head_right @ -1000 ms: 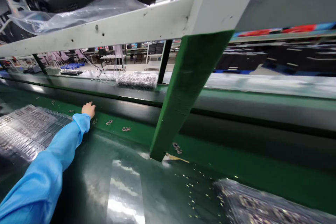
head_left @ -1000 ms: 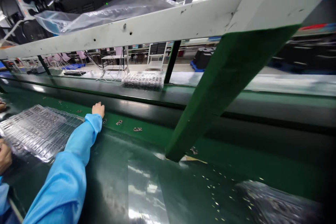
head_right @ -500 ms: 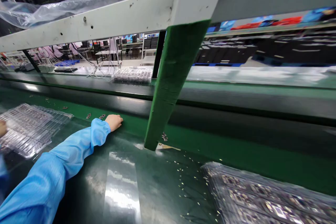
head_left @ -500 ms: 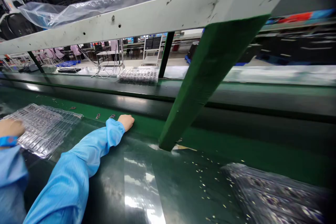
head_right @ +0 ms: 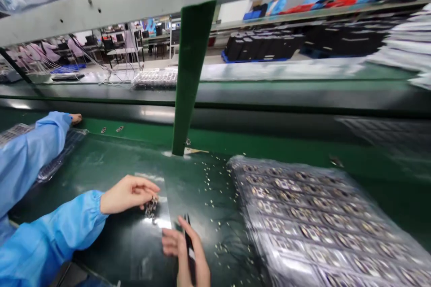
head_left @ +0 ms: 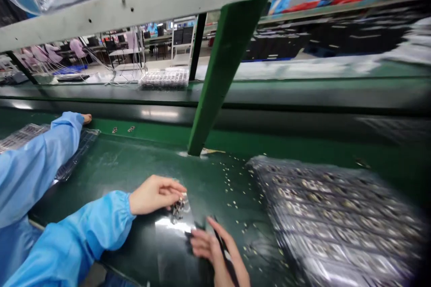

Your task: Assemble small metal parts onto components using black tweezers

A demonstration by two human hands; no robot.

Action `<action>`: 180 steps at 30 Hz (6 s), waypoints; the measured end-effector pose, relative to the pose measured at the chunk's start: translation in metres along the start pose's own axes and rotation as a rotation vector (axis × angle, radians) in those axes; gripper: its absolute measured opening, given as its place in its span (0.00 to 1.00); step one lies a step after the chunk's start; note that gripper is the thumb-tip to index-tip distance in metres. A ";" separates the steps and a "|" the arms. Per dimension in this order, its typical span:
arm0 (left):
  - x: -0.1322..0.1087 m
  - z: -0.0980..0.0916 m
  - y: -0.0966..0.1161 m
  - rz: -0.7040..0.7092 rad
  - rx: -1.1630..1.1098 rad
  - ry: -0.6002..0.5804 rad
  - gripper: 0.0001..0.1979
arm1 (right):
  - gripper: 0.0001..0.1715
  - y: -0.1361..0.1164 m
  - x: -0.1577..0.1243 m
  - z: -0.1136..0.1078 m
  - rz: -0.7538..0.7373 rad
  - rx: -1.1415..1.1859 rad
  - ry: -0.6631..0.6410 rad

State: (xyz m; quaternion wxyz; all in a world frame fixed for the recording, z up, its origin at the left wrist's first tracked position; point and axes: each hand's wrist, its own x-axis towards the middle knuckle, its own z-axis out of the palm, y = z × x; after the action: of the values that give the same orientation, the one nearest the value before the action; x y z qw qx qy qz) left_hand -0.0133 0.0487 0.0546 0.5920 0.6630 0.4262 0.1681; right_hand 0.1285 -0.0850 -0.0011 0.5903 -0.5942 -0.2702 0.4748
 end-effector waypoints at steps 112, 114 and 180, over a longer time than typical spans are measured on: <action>-0.099 0.035 -0.049 -0.010 0.253 -0.066 0.05 | 0.14 0.018 -0.027 -0.006 0.038 -0.414 -0.235; -0.099 0.035 -0.049 -0.012 0.248 -0.064 0.05 | 0.14 0.016 -0.027 -0.007 0.030 -0.330 -0.223; -0.048 0.045 -0.043 -0.178 -0.017 -0.170 0.06 | 0.13 0.015 -0.019 -0.015 -0.090 -0.179 0.014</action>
State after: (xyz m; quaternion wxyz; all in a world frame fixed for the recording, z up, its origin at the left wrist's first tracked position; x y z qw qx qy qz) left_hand -0.0247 -0.0196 0.0172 0.6444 0.6292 0.4302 0.0615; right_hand 0.1301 -0.1109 -0.0133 0.5574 -0.6351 -0.3340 0.4176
